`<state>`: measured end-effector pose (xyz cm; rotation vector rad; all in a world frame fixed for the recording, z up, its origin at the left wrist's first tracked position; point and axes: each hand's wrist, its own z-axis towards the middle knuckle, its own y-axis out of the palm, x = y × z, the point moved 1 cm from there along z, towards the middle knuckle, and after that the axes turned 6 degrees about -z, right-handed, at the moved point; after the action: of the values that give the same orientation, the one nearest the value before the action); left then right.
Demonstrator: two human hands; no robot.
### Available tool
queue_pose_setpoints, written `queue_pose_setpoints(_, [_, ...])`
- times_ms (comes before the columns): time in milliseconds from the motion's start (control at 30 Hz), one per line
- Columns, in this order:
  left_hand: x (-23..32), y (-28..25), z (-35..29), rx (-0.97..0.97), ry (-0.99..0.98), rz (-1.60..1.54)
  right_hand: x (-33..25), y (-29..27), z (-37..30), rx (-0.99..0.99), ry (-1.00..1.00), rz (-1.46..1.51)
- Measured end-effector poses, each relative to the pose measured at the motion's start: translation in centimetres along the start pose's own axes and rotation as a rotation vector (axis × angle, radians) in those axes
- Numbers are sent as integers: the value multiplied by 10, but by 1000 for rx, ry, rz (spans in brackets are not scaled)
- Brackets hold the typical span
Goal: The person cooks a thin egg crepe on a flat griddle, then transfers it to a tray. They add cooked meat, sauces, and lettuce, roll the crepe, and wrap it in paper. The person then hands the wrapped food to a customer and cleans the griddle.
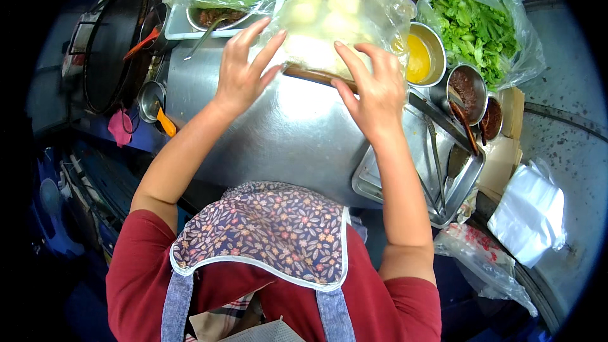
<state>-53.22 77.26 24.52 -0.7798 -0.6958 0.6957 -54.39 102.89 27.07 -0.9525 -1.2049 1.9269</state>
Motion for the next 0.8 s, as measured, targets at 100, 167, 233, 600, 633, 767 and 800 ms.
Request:
queue_pose_setpoints(100, [-39, 40, -47, -319, -122, -31, 20, 75, -27, -306, 52, -75])
queue_pose_setpoints(167, [-57, 62, -91, -461, -213, -43, 18, 86, -29, -420, 83, -82])
queue_pose_setpoints(233, [-52, 65, -99, -499, -286, -42, 12, 88, -31, -530, 122, -124])
queue_pose_setpoints(600, [-28, 43, -140, -417, -360, -49, -44, 85, -96, -541, -150, -38])
queue_pose_setpoints(633, [-25, 40, -145, -404, -364, -65, -49, 83, -105, -550, -201, -18])
queue_pose_setpoints(767, [-14, 33, -171, -376, -342, -109, -70, 67, -117, -480, -266, 152])
queue_pose_setpoints(800, [-9, 32, -178, -379, -345, -118, -73, 64, -112, -412, -218, 196])
